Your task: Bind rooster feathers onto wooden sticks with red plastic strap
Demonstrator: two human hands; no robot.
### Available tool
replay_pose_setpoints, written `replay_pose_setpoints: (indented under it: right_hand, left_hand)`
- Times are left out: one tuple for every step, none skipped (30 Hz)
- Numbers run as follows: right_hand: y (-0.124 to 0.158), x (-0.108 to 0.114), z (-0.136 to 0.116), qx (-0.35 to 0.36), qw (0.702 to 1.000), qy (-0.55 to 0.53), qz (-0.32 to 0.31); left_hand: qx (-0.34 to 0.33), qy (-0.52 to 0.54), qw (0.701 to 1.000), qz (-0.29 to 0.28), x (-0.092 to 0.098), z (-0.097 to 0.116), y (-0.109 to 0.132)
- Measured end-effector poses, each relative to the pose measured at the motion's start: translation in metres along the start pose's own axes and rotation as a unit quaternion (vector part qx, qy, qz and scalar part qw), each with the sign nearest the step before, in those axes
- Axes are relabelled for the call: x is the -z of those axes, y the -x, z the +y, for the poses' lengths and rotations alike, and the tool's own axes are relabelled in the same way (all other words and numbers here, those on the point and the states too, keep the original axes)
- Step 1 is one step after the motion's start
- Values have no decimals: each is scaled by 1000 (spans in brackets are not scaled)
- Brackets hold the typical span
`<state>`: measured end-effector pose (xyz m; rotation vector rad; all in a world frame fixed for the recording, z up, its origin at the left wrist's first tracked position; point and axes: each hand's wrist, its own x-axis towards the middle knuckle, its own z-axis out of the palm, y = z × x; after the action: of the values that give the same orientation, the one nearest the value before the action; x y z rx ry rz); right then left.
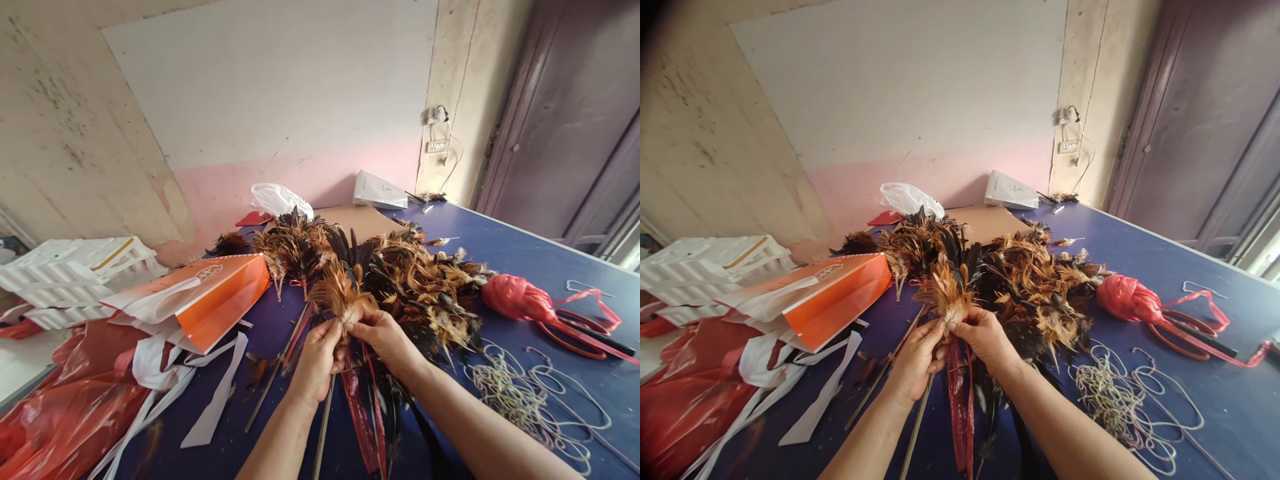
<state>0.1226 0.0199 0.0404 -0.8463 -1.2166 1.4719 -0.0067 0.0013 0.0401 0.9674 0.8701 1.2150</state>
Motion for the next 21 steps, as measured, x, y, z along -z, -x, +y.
replay_pose_setpoints:
  right_hand:
    - [0,0,0,2,1000,-6,-2]
    - [-1,-1,0,1,1000,-15,-4]
    - [-1,-1,1,-4,1000,-27,-5]
    - [-1,-2,2,-9,999,-40,-4]
    - [-1,-3,2,-13,998,-56,-2]
    - [-1,-5,3,-15,997,-75,2]
    - [-1,-6,4,-17,995,-97,5]
    - [-1,-8,4,-21,993,-116,9]
    - [-1,-9,5,-27,991,-130,12]
    - [0,-10,6,-40,990,-135,12]
    - [0,-11,7,-58,990,-130,10]
    - [1,-12,8,-79,990,-113,6]
    - [2,-12,8,-97,992,-84,2]
    - [4,-11,8,-102,994,-39,1]
    - [6,-11,6,-91,996,24,0]
    - [9,-10,4,-59,993,103,2]
    - [12,-10,0,-10,981,193,5]
    - [17,-9,-5,45,959,281,4]
    - [21,-9,-12,97,928,360,-1]
    - [26,-9,-19,141,895,423,-12]
    - [31,-10,-27,172,866,469,-29]
  left_hand:
    - [-6,-2,1000,0,-1,0,0]
    - [-12,-5,1000,-1,-1,0,1]
    - [-17,-8,1000,-2,-2,1,2]
    - [-19,-12,1000,-1,-2,2,2]
    - [-21,-16,1000,2,-3,3,3]
    - [-21,-20,1000,6,-3,4,3]
    - [-20,-23,999,11,-3,5,4]
    - [-19,-26,999,14,-3,5,4]
    - [-19,-29,999,16,-3,5,4]
    - [-19,-33,999,18,-2,5,4]
    - [-20,-39,999,21,-1,5,3]
    - [-21,-46,998,25,0,5,2]
    - [-24,-56,998,34,2,5,1]
    - [-31,-70,996,46,3,6,0]
    - [-43,-90,993,60,5,7,-1]
    - [-65,-118,988,74,6,9,-2]
    - [-92,-154,980,81,6,11,-2]
    - [-122,-198,969,81,6,13,-2]
    - [-152,-245,955,71,5,14,-1]
    - [-177,-292,938,56,3,15,1]
    - [-195,-341,919,41,1,14,3]
